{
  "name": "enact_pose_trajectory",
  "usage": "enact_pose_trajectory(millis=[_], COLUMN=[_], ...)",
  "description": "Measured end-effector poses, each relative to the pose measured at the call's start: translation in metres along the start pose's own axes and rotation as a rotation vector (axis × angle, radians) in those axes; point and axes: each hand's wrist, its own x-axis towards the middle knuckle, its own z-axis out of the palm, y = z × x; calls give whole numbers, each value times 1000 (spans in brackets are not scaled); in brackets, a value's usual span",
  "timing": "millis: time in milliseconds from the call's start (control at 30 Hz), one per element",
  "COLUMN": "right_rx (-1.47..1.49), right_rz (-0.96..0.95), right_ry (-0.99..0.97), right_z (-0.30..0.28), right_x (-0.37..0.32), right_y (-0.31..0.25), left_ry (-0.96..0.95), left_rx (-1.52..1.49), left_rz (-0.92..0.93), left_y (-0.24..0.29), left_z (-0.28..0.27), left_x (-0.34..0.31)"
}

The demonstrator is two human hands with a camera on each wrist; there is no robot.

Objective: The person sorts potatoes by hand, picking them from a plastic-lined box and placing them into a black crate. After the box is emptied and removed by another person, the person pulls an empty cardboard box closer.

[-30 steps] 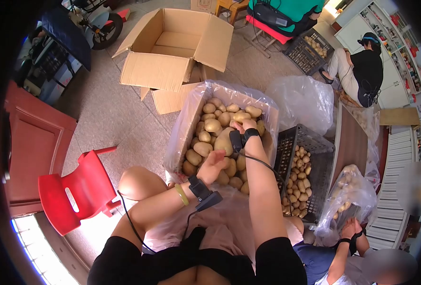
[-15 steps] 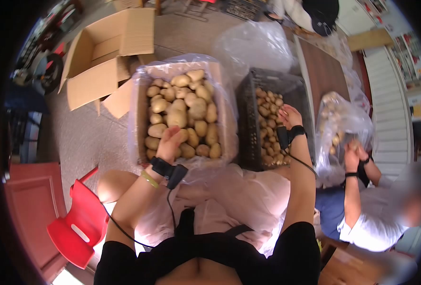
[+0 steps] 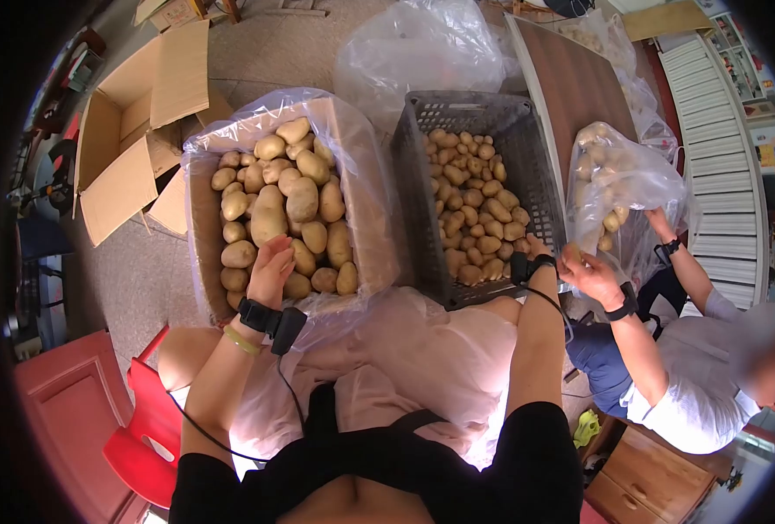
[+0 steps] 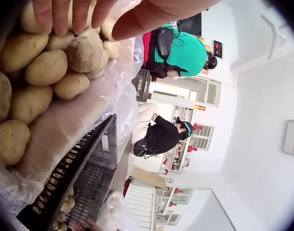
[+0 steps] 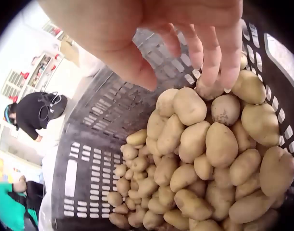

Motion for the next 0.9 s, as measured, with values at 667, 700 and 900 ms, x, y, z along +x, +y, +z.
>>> enact_pose_trajectory(millis=[667, 700, 900], right_rx=[48, 138, -850], right_rz=[350, 341, -160], right_ry=[-65, -31, -216], right_z=[11, 13, -6], right_x=[2, -1, -30], right_y=[11, 6, -51], left_ry=[33, 24, 29], left_rx=[25, 23, 15], left_rz=[-116, -116, -108], left_y=[-1, -1, -1], left_z=[14, 13, 10], left_x=[8, 8, 7])
